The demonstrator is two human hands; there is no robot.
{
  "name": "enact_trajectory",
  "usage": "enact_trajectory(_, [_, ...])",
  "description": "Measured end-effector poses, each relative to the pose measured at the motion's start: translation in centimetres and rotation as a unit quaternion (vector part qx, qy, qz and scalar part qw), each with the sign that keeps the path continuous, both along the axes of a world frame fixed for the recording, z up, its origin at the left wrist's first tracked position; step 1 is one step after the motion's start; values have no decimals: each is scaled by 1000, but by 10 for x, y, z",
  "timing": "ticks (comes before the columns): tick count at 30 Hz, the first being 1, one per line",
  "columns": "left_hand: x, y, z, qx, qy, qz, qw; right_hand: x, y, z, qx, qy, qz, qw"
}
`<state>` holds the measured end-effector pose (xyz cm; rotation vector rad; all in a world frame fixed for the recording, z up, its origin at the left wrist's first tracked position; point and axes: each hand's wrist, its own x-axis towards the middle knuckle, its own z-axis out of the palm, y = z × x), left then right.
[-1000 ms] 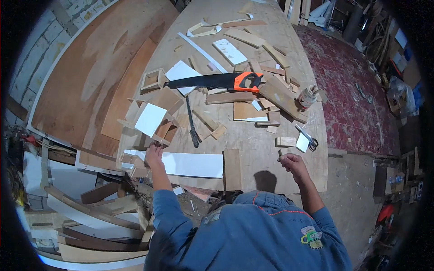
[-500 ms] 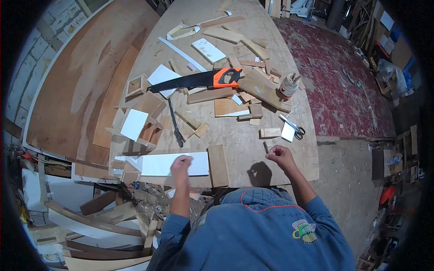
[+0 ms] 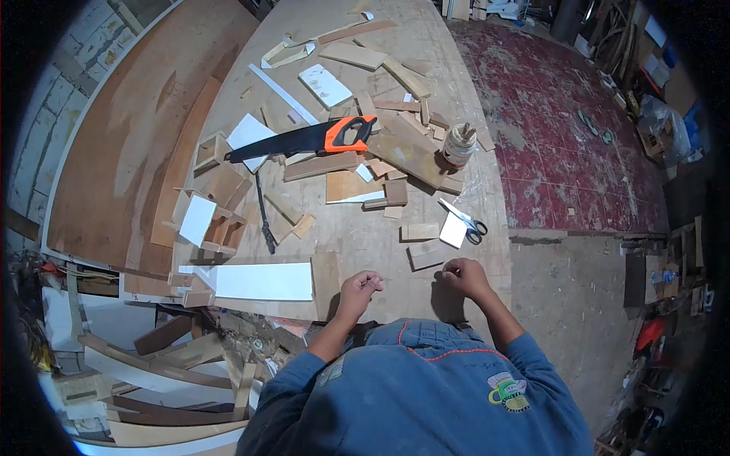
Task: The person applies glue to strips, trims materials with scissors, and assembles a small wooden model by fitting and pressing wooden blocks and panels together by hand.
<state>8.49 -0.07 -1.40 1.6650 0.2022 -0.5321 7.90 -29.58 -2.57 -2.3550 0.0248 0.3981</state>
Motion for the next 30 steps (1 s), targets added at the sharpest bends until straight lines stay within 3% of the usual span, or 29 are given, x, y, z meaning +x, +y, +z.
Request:
enact_trajectory(5, [21, -35, -7, -14, -16, 4, 1000, 15, -52, -8, 35, -52, -66, 996])
enact_trajectory(7, [29, -47, 9, -200, 113, 53, 972, 22, -67, -9, 53, -44, -92, 993])
enact_trajectory(11, [40, -72, 14, -321, 168, 61, 930, 39, -78, 6, 132, -63, -89, 985])
enact_trajectory(13, [40, -93, 29, -453, 209, 90, 862, 46, -66, 25, 202, -109, -53, 972])
enact_trajectory(14, [40, -102, 34, -452, 210, 89, 863, 50, -60, 32, 219, -136, -23, 966])
enact_trajectory(18, [41, -134, 39, -499, 212, 61, 838, 65, -34, 73, 180, -196, 45, 963])
enact_trajectory(21, [39, -152, 29, -567, 229, 84, 787, 74, -34, 51, 94, -291, 59, 950])
enact_trajectory(26, [56, -178, 28, -488, 240, 94, 834, 93, -59, 30, 64, -288, 73, 953])
enact_trajectory(28, [68, -186, 29, -394, 200, 8, 897, 109, -71, 16, 48, -250, 21, 967])
enact_trajectory(30, [85, -187, 24, -388, 176, -13, 905, 128, -84, 3, 32, -268, -28, 963])
